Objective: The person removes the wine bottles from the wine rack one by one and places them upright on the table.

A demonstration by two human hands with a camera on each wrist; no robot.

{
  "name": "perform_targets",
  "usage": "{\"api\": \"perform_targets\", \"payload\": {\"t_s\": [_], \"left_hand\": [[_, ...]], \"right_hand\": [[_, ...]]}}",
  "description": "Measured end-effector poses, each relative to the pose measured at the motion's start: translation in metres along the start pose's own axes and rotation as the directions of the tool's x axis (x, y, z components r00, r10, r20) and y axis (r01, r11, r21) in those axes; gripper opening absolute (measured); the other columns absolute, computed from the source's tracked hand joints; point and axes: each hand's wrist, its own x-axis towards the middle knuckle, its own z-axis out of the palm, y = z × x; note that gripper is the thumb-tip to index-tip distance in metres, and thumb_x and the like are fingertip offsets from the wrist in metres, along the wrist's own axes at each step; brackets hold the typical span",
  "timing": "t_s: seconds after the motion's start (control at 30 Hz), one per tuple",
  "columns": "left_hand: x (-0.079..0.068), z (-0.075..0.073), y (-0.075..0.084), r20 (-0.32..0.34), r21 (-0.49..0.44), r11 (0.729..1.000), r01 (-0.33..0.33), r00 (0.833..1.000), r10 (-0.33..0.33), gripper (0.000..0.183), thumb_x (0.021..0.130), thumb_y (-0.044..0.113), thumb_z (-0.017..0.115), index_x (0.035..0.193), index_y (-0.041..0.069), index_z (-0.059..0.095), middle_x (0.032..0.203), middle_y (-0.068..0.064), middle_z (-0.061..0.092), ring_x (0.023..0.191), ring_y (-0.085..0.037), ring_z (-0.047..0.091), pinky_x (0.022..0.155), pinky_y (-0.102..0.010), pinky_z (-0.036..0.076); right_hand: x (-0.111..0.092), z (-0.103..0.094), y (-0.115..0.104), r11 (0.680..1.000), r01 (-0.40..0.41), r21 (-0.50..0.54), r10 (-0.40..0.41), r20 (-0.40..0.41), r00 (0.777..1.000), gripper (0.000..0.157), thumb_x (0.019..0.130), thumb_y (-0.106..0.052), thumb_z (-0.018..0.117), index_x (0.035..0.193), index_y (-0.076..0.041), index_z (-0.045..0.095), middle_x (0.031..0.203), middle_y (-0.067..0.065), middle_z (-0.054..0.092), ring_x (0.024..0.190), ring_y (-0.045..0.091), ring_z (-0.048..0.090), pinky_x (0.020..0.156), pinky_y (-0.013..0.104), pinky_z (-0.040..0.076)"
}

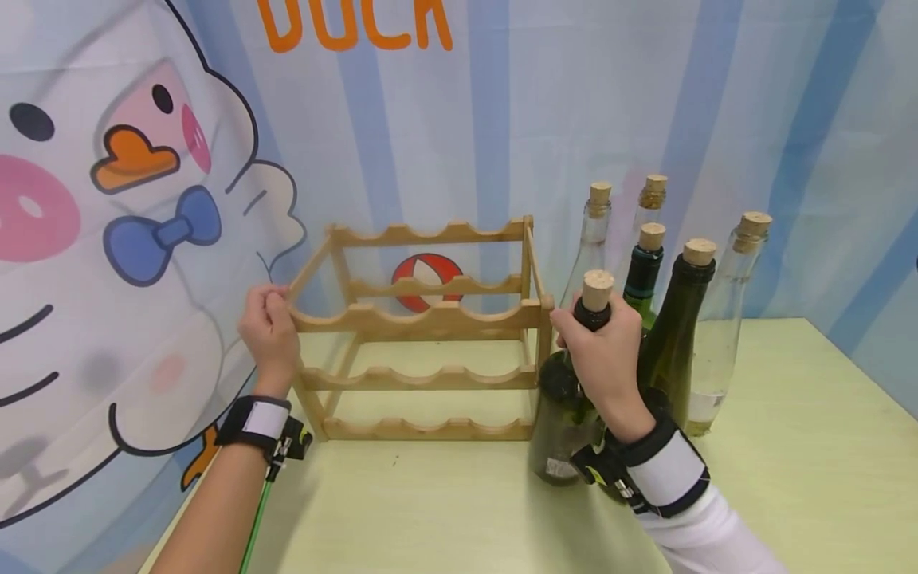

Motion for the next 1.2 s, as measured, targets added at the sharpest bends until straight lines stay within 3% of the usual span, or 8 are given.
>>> {"api": "perform_targets", "payload": {"t_s": [0.13, 0.37, 0.67, 1.2], "left_hand": [[0.0, 0.0, 0.001, -0.007, -0.005, 1.0, -0.01, 1.0, 0.01, 0.025, 0.084, 0.012, 0.039, 0.079, -0.005, 0.056, 0.064, -0.019, 0.052, 0.054, -0.019, 0.043, 0.051, -0.023, 0.03], [0.004, -0.003, 0.0, -0.017, -0.007, 1.0, -0.014, 1.0, 0.014, 0.024, 0.083, 0.01, 0.038, 0.079, -0.005, 0.057, 0.063, -0.016, 0.052, 0.053, -0.011, 0.039, 0.05, -0.02, 0.029], [0.005, -0.006, 0.003, -0.008, -0.01, 1.0, 0.0, 1.0, 0.0, 0.024, 0.083, 0.011, 0.039, 0.079, -0.005, 0.057, 0.066, -0.018, 0.055, 0.055, -0.014, 0.042, 0.052, -0.019, 0.031], [0.0, -0.002, 0.004, 0.012, -0.012, 1.0, 0.023, 1.0, -0.022, 0.025, 0.084, 0.011, 0.038, 0.08, -0.007, 0.055, 0.067, -0.019, 0.054, 0.056, -0.016, 0.042, 0.052, -0.018, 0.03]], "right_hand": [[0.001, 0.0, 0.007, 0.998, -0.04, -0.046, 0.039, -0.029, 0.999, 0.013, 0.075, 0.009, 0.054, 0.068, 0.0, 0.049, 0.054, 0.0, 0.047, 0.044, 0.013, 0.048, 0.048, 0.021, 0.042], [0.002, 0.004, 0.009, 0.991, -0.071, -0.113, 0.071, -0.009, 0.997, 0.012, 0.079, -0.001, 0.057, 0.071, -0.006, 0.049, 0.055, -0.002, 0.047, 0.046, 0.011, 0.05, 0.05, 0.022, 0.042], [0.009, 0.004, 0.016, 0.972, -0.106, -0.207, 0.101, -0.035, 0.994, 0.01, 0.079, -0.009, 0.058, 0.074, -0.01, 0.049, 0.054, -0.003, 0.048, 0.048, 0.012, 0.051, 0.053, 0.024, 0.039], [0.003, 0.001, 0.02, 0.964, -0.097, -0.248, 0.084, -0.064, 0.994, 0.008, 0.08, -0.01, 0.057, 0.081, -0.009, 0.049, 0.06, -0.006, 0.049, 0.052, 0.01, 0.053, 0.055, 0.021, 0.042]]}}
